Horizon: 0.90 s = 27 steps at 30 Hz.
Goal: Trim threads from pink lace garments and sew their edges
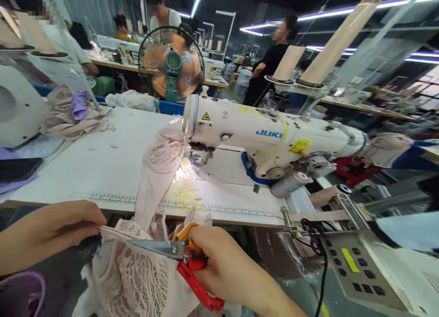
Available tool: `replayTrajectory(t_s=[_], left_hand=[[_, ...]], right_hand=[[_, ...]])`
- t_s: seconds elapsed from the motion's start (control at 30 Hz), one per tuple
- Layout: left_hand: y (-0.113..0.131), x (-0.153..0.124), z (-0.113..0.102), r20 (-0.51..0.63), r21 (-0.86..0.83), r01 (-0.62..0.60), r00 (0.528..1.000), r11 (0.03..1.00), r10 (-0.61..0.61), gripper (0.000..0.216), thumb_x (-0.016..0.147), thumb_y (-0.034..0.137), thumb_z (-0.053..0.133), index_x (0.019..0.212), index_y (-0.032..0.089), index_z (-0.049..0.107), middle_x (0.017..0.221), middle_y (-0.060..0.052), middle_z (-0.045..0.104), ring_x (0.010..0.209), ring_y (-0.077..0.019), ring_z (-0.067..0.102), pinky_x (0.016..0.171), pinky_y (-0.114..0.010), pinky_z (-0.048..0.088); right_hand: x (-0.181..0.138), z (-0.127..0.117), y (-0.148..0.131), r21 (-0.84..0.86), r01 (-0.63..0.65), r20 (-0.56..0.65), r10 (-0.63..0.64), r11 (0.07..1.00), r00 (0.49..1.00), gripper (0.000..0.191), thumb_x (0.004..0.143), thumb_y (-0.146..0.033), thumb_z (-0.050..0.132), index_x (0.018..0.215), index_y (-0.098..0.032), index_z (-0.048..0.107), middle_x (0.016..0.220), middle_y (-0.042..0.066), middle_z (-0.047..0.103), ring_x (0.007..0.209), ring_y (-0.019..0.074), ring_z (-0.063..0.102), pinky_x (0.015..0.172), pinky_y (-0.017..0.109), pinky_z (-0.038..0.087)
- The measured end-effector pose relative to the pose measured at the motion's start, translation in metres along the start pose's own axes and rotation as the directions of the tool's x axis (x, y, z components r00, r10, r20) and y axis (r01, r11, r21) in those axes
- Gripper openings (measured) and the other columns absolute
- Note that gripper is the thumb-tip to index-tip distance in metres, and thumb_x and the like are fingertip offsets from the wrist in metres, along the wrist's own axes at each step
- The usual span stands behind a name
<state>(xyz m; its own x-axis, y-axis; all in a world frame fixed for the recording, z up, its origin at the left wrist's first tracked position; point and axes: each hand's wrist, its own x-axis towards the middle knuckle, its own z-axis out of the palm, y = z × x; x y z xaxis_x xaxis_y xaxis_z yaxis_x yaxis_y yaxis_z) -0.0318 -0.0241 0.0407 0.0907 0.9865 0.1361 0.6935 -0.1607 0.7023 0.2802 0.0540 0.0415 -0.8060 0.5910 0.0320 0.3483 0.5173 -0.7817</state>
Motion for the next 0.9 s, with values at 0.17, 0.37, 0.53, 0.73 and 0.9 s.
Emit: replayTrajectory(t_s=[0.17, 0.37, 0.53, 0.73, 0.9], left_hand=[[0.002, 0.011, -0.021, 0.273, 0.038, -0.129, 0.955, 0.991, 0.114, 0.017, 0.089, 0.023, 0.05, 0.091, 0.023, 0.067, 0.08, 0.001, 0.068, 0.073, -0.0108, 0.062, 0.067, -0.015, 0.043], [0.016, 0.014, -0.023, 0.281, -0.076, -0.062, 0.956, 0.995, 0.081, 0.014, 0.087, 0.021, 0.047, 0.078, 0.019, 0.058, 0.09, -0.004, 0.063, 0.075, -0.0128, 0.057, 0.062, -0.018, 0.043], [0.036, 0.03, -0.022, 0.445, -0.183, 0.114, 0.895, 0.976, -0.021, 0.006, 0.08, 0.02, 0.05, 0.081, 0.02, 0.056, 0.08, -0.001, 0.064, 0.066, -0.0127, 0.054, 0.055, -0.02, 0.04], [0.064, 0.056, -0.022, 0.55, -0.138, 0.131, 0.834, 0.982, -0.034, 0.006, 0.071, 0.014, 0.048, 0.071, 0.02, 0.05, 0.068, 0.001, 0.064, 0.062, -0.014, 0.058, 0.053, -0.02, 0.04], [0.077, 0.068, -0.017, 0.568, -0.056, 0.064, 0.823, 0.996, -0.021, 0.015, 0.065, 0.009, 0.048, 0.071, 0.02, 0.056, 0.067, 0.002, 0.066, 0.061, -0.0146, 0.058, 0.051, -0.02, 0.04]], right_hand=[[0.002, 0.003, -0.002, -0.02, -0.028, 0.021, 0.029, 0.999, 0.999, 0.024, 0.078, -0.015, 0.047, 0.065, -0.022, 0.027, 0.061, -0.005, 0.034, 0.056, 0.011, 0.028, 0.049, 0.022, 0.024], [0.003, 0.005, 0.0, -0.067, -0.101, 0.021, 0.103, 0.993, 0.994, 0.025, 0.077, -0.02, 0.048, 0.063, -0.022, 0.028, 0.061, -0.005, 0.033, 0.057, 0.0118, 0.027, 0.05, 0.023, 0.025], [0.006, 0.005, 0.021, -0.038, -0.2, 0.026, 0.201, 0.979, 0.979, 0.022, 0.074, -0.022, 0.053, 0.064, -0.022, 0.033, 0.064, -0.004, 0.038, 0.059, 0.012, 0.034, 0.053, 0.023, 0.028], [0.029, -0.002, 0.017, 0.096, -0.172, -0.082, 0.18, 0.98, 0.98, 0.024, 0.069, -0.035, 0.071, 0.068, -0.019, 0.054, 0.064, -0.003, 0.048, 0.058, 0.0119, 0.042, 0.053, 0.023, 0.036], [0.058, 0.01, -0.016, 0.365, -0.072, -0.066, 0.103, 0.928, 0.992, 0.034, 0.068, -0.046, 0.076, 0.081, -0.018, 0.061, 0.065, -0.003, 0.05, 0.056, 0.0107, 0.044, 0.051, 0.022, 0.037]])
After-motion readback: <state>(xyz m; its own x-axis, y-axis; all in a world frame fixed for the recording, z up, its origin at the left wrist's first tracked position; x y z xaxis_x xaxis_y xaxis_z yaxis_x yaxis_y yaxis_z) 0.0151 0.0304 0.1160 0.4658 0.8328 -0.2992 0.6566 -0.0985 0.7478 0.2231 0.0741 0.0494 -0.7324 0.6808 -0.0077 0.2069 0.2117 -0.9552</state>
